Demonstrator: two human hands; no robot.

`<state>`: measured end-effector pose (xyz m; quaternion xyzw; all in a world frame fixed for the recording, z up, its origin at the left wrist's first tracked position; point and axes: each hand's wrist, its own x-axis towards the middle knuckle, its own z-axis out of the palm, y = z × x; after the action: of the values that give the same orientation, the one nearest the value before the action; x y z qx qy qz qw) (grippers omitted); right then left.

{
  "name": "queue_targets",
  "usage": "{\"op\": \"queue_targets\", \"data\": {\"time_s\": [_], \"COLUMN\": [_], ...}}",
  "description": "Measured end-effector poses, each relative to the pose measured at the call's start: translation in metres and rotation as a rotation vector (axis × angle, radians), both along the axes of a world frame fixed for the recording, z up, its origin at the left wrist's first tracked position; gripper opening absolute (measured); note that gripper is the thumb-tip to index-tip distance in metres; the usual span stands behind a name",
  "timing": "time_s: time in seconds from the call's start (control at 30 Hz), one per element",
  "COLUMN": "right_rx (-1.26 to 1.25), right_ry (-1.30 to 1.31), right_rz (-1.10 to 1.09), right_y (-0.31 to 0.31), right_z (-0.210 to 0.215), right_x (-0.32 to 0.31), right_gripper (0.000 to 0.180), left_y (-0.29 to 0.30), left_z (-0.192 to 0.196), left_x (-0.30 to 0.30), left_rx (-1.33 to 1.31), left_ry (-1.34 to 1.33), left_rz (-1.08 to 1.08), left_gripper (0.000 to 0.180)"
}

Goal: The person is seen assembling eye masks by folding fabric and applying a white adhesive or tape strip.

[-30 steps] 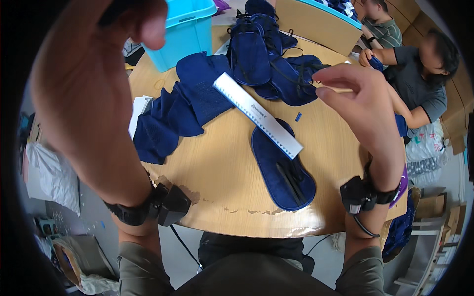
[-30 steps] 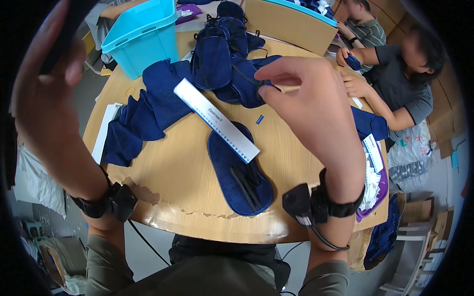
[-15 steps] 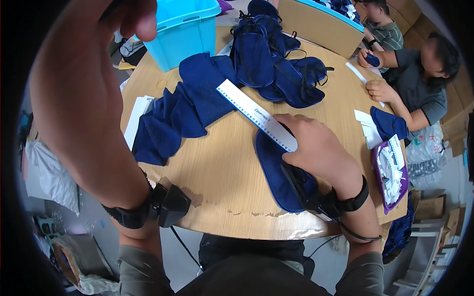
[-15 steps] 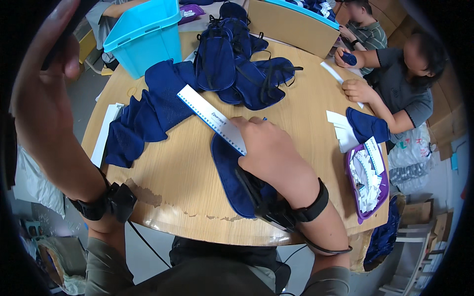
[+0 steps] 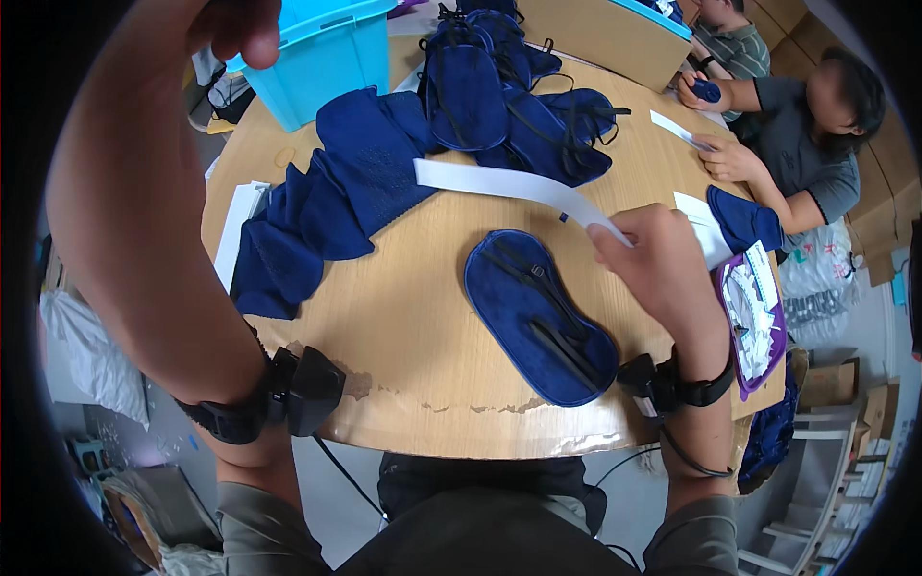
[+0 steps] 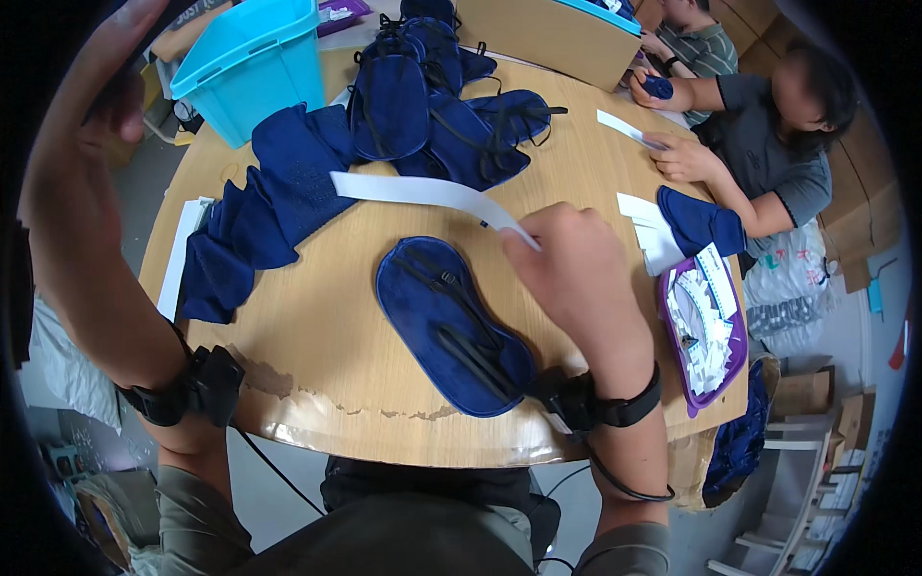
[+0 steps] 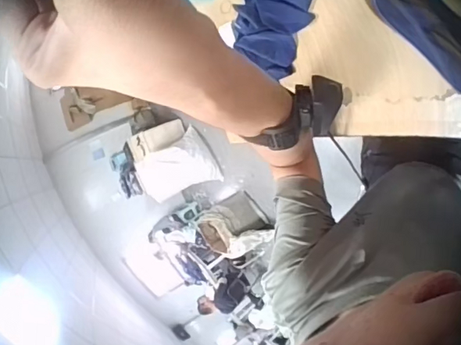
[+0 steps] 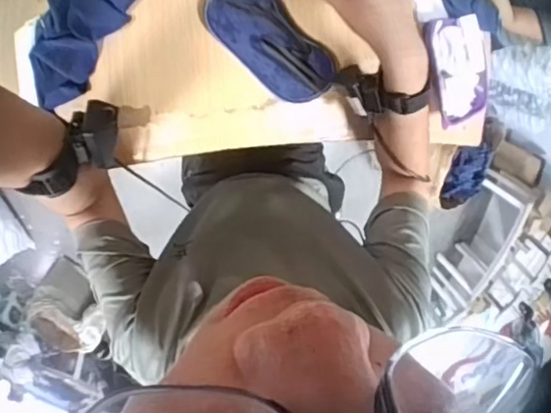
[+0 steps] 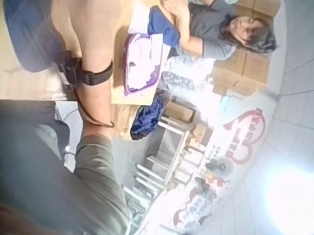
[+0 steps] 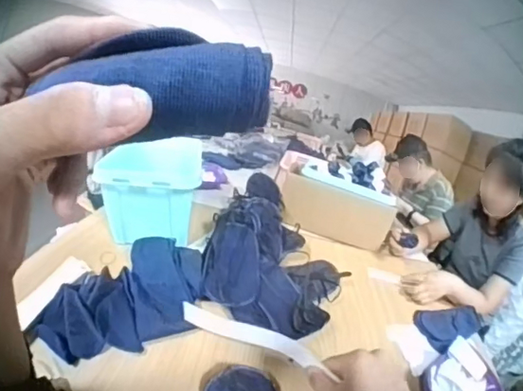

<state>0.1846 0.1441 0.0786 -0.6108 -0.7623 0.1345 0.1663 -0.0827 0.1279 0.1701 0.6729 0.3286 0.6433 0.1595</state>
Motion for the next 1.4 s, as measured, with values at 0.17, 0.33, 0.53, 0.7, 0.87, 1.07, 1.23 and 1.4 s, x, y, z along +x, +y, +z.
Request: {"op": "queue_targets", "data": {"time_s": [0.17,0.33,0.53,0.7,0.87,1.07,1.23,1.4], "right_rx": [0.068,0.122,-0.142,-0.090,-0.206,-0.335,-0.323,-0.426], "right_ry": [-0.031,0.304,0.441,0.514,0.730,1.084,1.069,1.074], "right_rz": [-0.181,-0.248,-0.021,0.068,0.128,0.065,0.113,0.201], "right_y": [-0.019,-0.065,-0.099,-0.108,-0.121,-0.118,-0.117,-0.120], "right_z": [-0.002,0.001,-0.038,-0.050,-0.075,-0.067,-0.069,-0.067], "right_x": [0.018,0.018,0.007,0.004,0.013,0.005,0.006,0.007], "right_gripper": [0.034,0.037,0.036,0.032,0.022,0.017,0.024,0.040], "left_y": [-0.007,0.004,-0.016,-0.043,-0.082,-0.113,-0.112,-0.115], "left_z": [0.009,0.007,0.002,-0.036,-0.101,-0.150,-0.151,-0.157], "left_x": [0.036,0.013,0.039,0.049,0.039,0.036,0.044,0.037], "left_rx": [-0.078,-0.003,-0.112,-0.093,-0.312,-0.621,-0.657,-0.620], "left_ry": [-0.098,0.174,0.135,0.341,0.237,-0.051,-0.101,-0.099], "left_rz": [-0.036,-0.009,-0.216,-0.259,-0.361,-0.366,-0.323,-0.401], "left_gripper": [0.038,0.037,0.032,0.035,0.032,0.033,0.034,0.032]}}
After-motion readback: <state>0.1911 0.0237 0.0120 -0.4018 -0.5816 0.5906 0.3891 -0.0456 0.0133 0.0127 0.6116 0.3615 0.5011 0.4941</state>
